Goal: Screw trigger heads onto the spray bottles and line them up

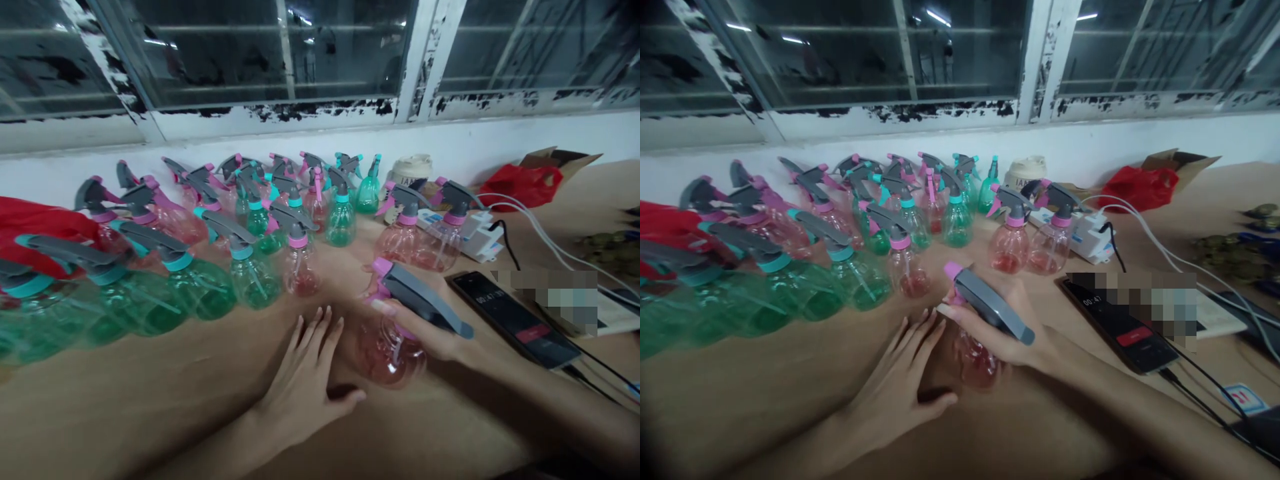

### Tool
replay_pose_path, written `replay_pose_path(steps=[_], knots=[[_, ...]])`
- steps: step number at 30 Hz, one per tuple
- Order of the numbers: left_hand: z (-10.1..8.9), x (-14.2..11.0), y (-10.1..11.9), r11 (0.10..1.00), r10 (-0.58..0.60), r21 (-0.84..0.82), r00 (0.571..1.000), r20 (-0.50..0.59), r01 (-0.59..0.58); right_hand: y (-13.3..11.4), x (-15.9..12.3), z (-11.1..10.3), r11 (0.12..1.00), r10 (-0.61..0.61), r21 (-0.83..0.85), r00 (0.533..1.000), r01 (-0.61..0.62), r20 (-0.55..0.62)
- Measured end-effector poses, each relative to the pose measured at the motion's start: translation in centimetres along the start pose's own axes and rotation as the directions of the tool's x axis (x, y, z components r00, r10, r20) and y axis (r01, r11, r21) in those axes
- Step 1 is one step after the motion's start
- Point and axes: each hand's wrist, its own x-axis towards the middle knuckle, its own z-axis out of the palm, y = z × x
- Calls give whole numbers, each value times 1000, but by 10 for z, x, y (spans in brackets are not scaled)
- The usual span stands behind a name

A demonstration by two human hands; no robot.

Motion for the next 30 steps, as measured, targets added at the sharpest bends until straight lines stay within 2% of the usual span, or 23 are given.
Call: replay_pose_path(steps=[15, 20, 25, 30], knots=[[5, -7, -2, 997, 23, 68, 999, -41, -20, 7, 9, 4, 998, -64, -6, 997, 64, 38], [5, -12, -1, 991, 2, 135, 996, -87, 9, 12, 12, 7, 997, -44, 67, 999, 43, 19], [5, -11, 0, 987, -3, 162, 996, -89, 18, 21, 20, 14, 995, 3, 101, 999, -6, 34], [8, -12, 1, 982, -18, 183, 992, -127, 42, 34, 33, 27, 973, 26, 229, 998, -37, 52]])
